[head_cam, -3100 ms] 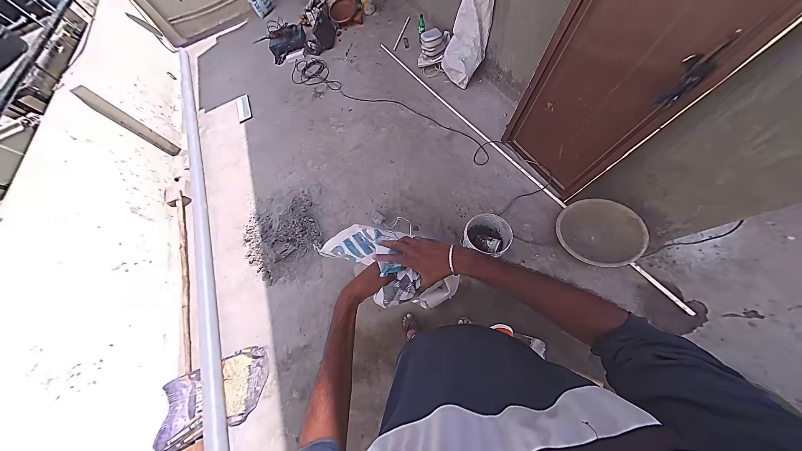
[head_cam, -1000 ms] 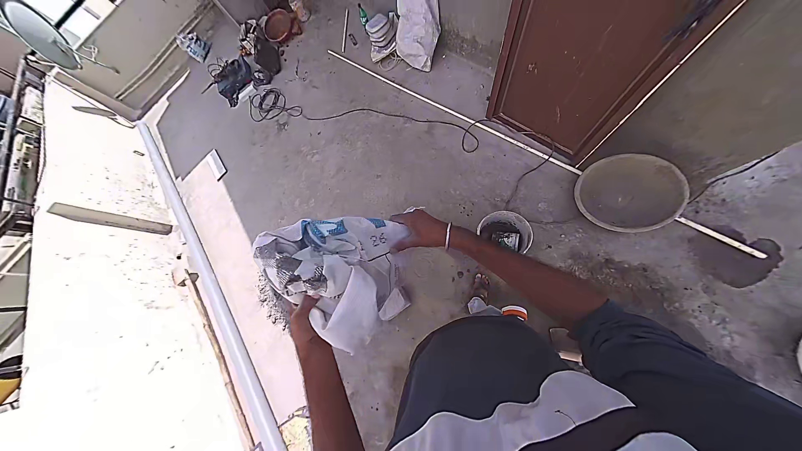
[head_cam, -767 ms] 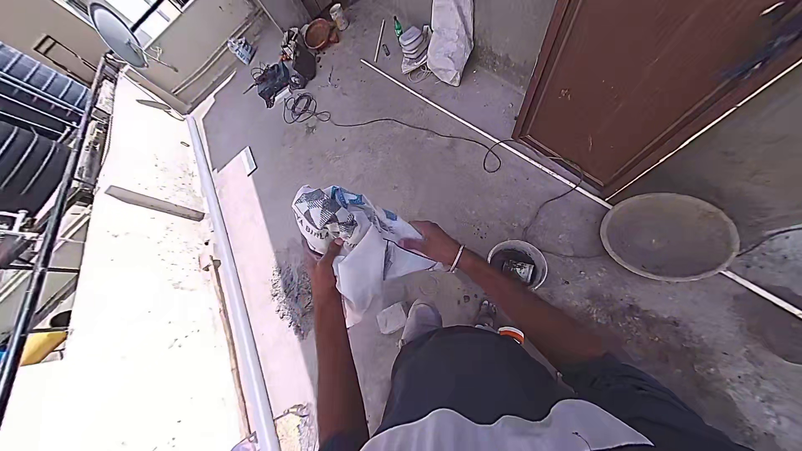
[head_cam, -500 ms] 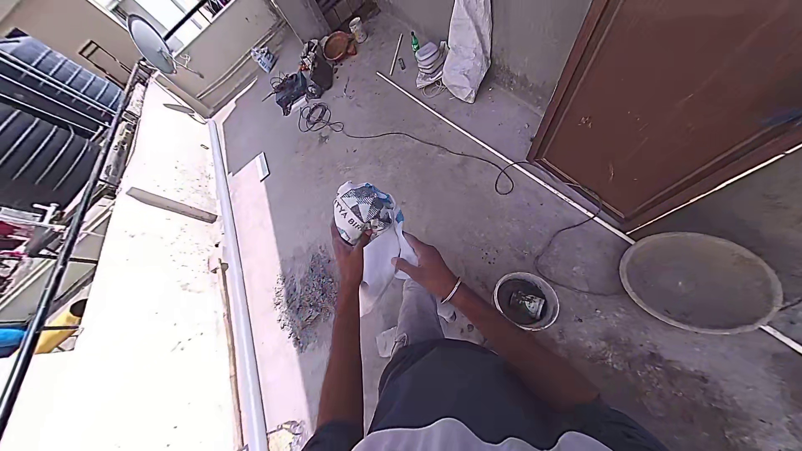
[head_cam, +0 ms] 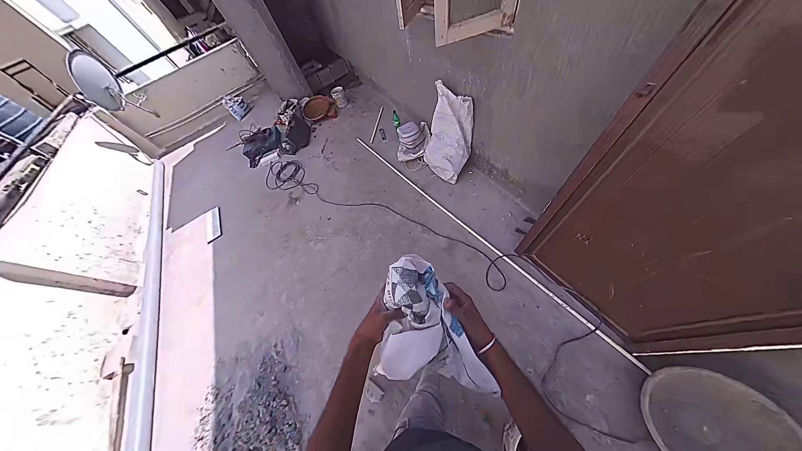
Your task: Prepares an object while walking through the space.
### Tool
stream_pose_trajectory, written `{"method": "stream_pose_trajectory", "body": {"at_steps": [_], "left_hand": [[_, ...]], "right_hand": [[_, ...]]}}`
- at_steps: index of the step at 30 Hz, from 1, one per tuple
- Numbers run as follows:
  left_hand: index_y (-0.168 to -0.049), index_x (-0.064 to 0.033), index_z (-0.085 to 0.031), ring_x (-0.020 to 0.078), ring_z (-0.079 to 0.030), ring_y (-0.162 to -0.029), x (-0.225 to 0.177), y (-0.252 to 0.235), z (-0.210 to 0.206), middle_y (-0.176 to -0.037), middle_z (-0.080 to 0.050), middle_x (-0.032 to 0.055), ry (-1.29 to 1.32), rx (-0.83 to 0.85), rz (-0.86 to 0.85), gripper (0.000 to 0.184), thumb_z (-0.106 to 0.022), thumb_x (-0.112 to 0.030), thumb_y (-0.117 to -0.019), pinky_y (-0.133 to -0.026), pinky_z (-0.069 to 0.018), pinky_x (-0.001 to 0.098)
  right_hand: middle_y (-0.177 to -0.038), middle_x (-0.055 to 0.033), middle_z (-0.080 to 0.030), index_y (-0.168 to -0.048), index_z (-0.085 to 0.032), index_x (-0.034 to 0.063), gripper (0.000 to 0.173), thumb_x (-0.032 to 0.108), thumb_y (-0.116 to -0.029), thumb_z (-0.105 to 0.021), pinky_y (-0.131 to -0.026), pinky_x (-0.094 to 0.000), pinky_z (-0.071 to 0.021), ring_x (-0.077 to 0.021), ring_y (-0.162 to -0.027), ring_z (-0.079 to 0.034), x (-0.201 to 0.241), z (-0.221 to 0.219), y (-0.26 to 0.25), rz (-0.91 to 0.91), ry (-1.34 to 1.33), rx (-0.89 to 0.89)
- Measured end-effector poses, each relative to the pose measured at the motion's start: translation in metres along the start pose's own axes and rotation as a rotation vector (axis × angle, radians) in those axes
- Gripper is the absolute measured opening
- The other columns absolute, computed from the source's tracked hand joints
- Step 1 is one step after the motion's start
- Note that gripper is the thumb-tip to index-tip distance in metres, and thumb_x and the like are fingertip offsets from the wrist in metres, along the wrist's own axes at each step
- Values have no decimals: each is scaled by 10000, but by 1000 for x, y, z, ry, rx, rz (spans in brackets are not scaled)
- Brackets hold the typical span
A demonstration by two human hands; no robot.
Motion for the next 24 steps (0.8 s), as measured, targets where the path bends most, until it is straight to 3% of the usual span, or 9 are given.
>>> {"method": "stream_pose_trajectory", "body": {"at_steps": [5, 8, 11, 13, 15, 17, 20, 22, 24], "left_hand": [[-1488, 56, -293, 110, -653, -1144, -45, -122, 16, -1288, -637, 97, -15, 66, -55, 823, -739, 42, -797, -1016, -550, 303], [-1470, 83, -352, 114, -638, -1173, -74, -171, 12, -1308, -627, 138, -191, 12, -137, 763, -767, -66, -848, -1039, -530, 282], [-1468, 119, -383, 175, -599, -1250, -85, -210, 0, -1349, -603, 224, -478, -73, -206, 707, -718, -173, -919, -1104, -460, 319], [-1429, 142, -439, 243, -614, -1258, -94, -245, -9, -1327, -621, 262, -601, -158, -299, 648, -701, -177, -929, -1112, -465, 372], [-1411, 145, -473, 308, -584, -1307, -109, -283, -18, -1377, -584, 294, -678, -248, -343, 590, -672, -146, -939, -1141, -439, 403], [-1452, 146, -430, 362, -532, -1364, -124, -319, -21, -1459, -504, 327, -766, -312, -305, 607, -627, -158, -964, -1165, -409, 426], [-1554, 126, -248, 390, -438, -1435, -139, -363, -19, -1558, -361, 346, -717, -329, -254, 764, -601, -232, -978, -1193, -362, 439], [-1609, 38, -176, 324, -423, -1453, -157, -394, -8, -1591, -358, 280, -564, -332, -318, 898, -622, -374, -948, -1200, -361, 440], [-1635, -31, -149, 243, -425, -1458, -160, -407, 5, -1613, -367, 207, -468, -256, -253, 970, -616, -538, -952, -1199, -365, 419]], "right_hand": [[-1376, -120, -586, -1471, -327, -101, 1209, 728, -722, -788, -1041, -209, -501, -52, -1235, -581, 25, -15, -111, 67, 256, -159], [-1583, -175, -421, -1616, -90, -48, 1385, 573, -670, -888, -1139, -246, -446, -111, -1405, -481, 34, -13, -172, 59, 398, -189], [-1541, -183, -503, -1625, -203, -13, 1177, 476, -768, -846, -1149, -356, -457, -178, -1387, -534, 43, 3, -225, 95, 656, -252], [-1434, -183, -606, -1591, -330, 2, 1051, 421, -775, -842, -1088, -470, -507, -252, -1291, -621, 50, 15, -262, 124, 815, -322], [-1359, -196, -653, -1547, -414, -13, 945, 389, -794, -820, -1050, -512, -524, -291, -1228, -660, 58, 24, -304, 171, 894, -343], [-1290, -202, -691, -1497, -484, -30, 813, 338, -836, -781, -1024, -517, -537, -300, -1177, -687, 64, 32, -349, 227, 887, -327], [-1185, -207, -726, -1428, -538, -66, 681, 295, -888, -744, -985, -455, -564, -257, -1090, -720, 72, 47, -410, 263, 766, -287], [-1152, -206, -726, -1396, -552, -83, 637, 261, -895, -744, -956, -388, -580, -207, -1044, -723, 96, 51, -457, 306, 655, -267], [-1134, -194, -710, -1376, -550, -80, 576, 206, -911, -735, -932, -351, -573, -169, -1007, -703, 117, 55, -489, 320, 536, -257]]}}
Point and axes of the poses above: each hand's wrist, its own y-axis away from the middle knuckle, its own z-axis out of the back of the hand, x = y × z, the point moved 9 cm from there along -y, towards the middle knuckle
